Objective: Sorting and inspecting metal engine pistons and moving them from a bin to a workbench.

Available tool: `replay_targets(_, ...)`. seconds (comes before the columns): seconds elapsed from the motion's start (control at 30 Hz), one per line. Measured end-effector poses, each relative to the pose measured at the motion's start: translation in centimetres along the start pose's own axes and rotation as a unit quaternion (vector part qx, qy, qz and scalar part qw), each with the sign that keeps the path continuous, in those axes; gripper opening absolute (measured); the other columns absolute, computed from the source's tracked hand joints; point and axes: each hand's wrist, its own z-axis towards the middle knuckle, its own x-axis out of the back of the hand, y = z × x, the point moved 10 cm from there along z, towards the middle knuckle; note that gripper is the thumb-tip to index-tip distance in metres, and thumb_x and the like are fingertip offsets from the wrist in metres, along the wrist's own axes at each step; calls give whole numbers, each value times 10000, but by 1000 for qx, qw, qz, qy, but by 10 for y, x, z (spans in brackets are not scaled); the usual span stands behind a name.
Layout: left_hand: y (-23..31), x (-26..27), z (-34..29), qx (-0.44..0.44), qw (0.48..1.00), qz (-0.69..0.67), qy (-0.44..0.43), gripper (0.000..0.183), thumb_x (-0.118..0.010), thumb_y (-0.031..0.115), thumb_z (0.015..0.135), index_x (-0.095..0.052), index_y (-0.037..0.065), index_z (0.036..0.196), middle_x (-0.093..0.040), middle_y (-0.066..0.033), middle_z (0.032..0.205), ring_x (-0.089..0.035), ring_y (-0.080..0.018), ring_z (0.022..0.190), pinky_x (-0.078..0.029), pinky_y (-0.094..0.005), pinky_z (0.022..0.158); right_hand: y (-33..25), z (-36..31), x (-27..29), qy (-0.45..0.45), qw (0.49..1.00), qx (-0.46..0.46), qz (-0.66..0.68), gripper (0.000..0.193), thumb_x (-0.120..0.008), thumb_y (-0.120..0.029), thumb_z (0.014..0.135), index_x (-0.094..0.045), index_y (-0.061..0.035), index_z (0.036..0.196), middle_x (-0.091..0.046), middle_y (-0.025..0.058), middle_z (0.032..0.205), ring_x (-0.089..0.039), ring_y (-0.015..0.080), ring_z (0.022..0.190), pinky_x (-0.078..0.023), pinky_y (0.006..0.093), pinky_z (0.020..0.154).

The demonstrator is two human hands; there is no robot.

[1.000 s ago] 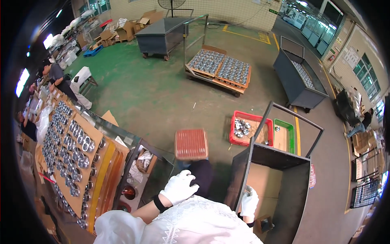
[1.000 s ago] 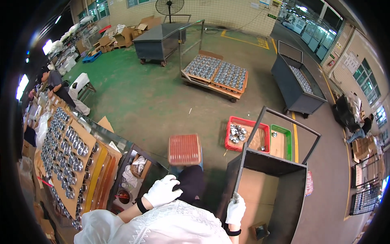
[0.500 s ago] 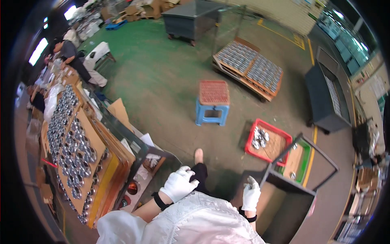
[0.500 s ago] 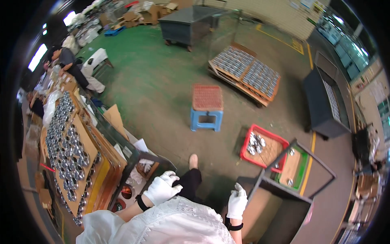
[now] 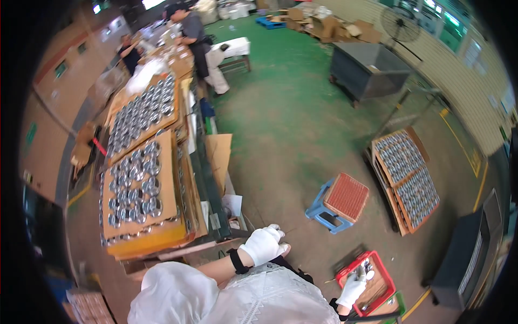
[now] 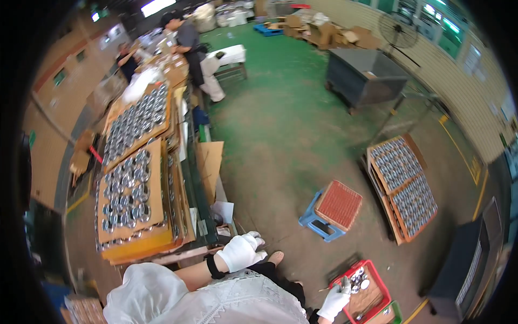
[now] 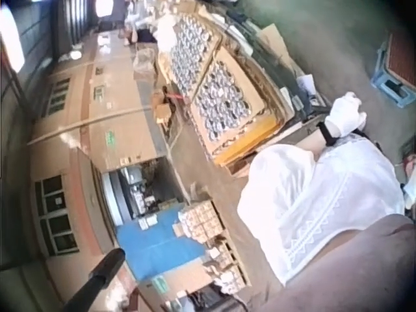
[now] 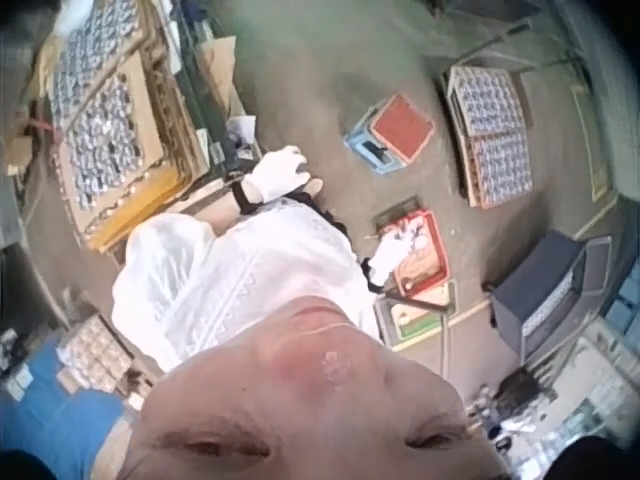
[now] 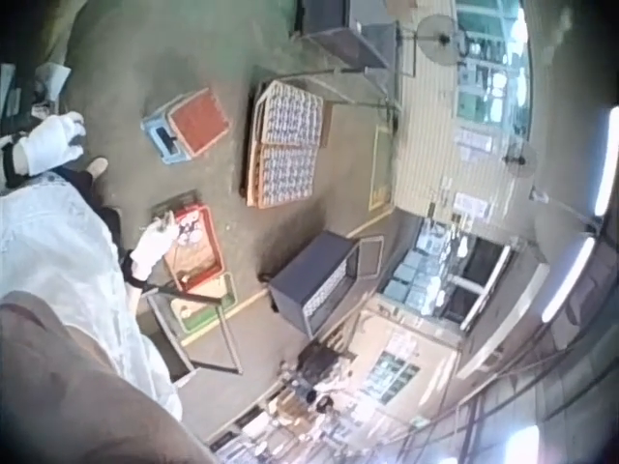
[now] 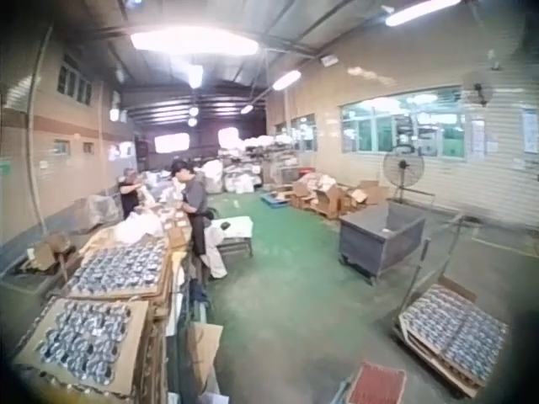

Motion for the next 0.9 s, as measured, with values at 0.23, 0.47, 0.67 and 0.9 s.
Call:
replay_targets(0.23, 18, -36, 59, 41, 999, 5, -29, 311, -653, 325, 821, -655, 19, 873, -627, -189, 931, -645, -362, 810, -524, -456, 728, 11, 90, -20, -112, 987, -56, -99, 454, -697, -413, 808, -666, -195, 1205, -671, 222, 1114, -666, 203, 1023, -489, 342, 934)
replay_targets(0.47, 48, -52, 57, 236, 972, -9, -15, 345, -641, 345, 840, -688, 17, 934, -638, -210, 939, -655, -367, 846, -520, -455, 781, 53, 256, -89, -231, 962, 140, 25, 359, -488, -7, 928, -588, -12, 1273, -669, 162, 1165, -699, 212, 809, -559, 299, 685)
replay_targets(0.67, 57, -76, 88, 265, 963, -38, -41, 417, -643, 379, 853, -693, 21, 1061, -669, -204, 1071, -650, -370, 966, -514, -428, 877, -35, 304, -52, -149, 948, 279, -24, 352, -552, 25, 847, -626, 7, 1191, -667, 209, 1128, -648, 341, 1034, -500, 397, 927)
replay_targets(0.9, 12, -75, 131, 212, 976, 51, -9, 393, -713, 396, 812, -703, 53, 1004, -681, -182, 984, -675, -346, 867, -539, -421, 791, -51, 341, -36, -63, 980, 158, -107, 362, -583, -15, 846, -623, -92, 1198, -657, 195, 1101, -647, 379, 955, -522, 441, 829)
